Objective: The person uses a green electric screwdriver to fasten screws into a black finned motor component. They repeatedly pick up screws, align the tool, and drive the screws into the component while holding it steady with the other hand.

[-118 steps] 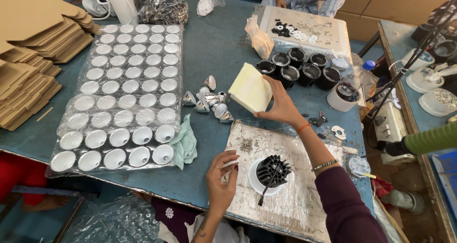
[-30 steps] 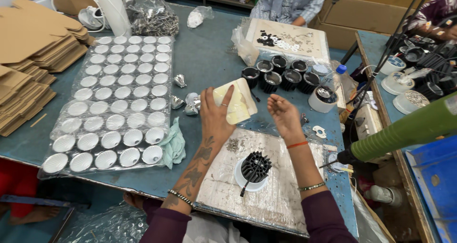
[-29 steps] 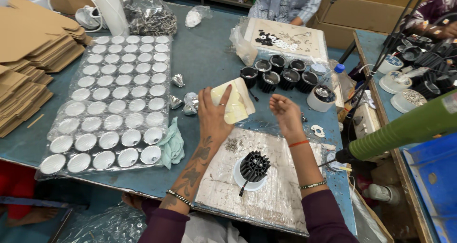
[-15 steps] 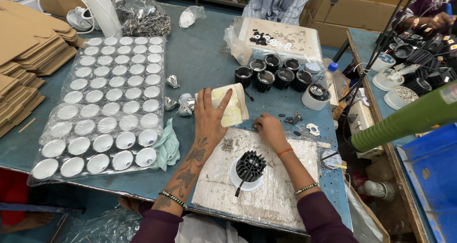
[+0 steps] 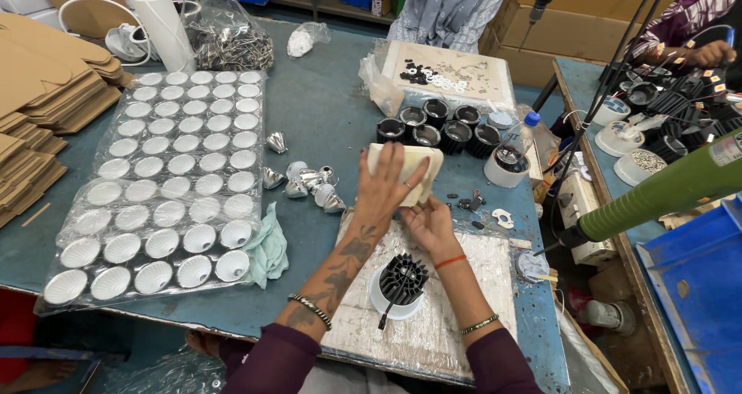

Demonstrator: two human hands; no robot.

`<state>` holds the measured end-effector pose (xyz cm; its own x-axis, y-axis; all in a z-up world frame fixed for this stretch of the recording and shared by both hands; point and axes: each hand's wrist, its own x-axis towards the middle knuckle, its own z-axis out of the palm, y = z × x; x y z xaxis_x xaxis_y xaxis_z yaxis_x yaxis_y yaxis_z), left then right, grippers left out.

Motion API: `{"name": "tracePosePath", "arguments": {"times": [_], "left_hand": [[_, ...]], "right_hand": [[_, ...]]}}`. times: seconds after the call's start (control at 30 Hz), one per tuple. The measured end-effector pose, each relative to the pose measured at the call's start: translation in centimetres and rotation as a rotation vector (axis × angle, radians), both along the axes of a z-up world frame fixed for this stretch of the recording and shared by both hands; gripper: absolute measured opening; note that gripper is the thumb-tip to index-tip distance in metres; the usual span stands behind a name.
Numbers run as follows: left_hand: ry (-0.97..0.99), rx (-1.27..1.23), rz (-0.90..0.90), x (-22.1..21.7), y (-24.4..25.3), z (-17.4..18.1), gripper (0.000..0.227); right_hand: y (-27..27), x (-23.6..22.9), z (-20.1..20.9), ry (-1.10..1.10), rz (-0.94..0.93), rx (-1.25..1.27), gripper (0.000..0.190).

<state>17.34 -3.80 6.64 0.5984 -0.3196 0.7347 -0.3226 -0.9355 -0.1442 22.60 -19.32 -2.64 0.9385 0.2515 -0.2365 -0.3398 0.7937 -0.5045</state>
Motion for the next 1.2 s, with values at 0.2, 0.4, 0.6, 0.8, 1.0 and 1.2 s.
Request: {"name": "tracePosePath", "arguments": {"times": [0.2,0.4,0.6,0.8,1.0,1.2], "left_hand": [[-0.120,0.041,0.015,0.8,-0.9,-1.8,0.074],[-0.217,0.124,-0.075,1.3,-1.0,-3.5,0.066],[-0.254,0.179,-0.105,0.7,-1.3,-4.1,0.062],[-0.268,0.188,-0.079,-0.2,-1.0,-3.9,0.066],[-0.195,0.226,-0.047,-0.4,-0.2,-3.8,0.075],[-0.147,0.187,0.023,-0.5,0.7,-2.7,0.079]], "right_hand": [[0.3,0.5,-0.4,-0.032,-0.088,0.029,0.039],[1.4,0.0,-0.4,0.012,-0.086,0.021,0.042],[2.0,-0.9,1.3,0.041,-0.019,0.027,0.049],[2.2,-1.7,2.1,-0.060,-0.012,0.015,0.048],[2.9,-2.0,2.1,0.002,0.004,-0.001,0.047],[3.1,-1.5,0.5,0.094,-0.074,0.071,0.047]]}}
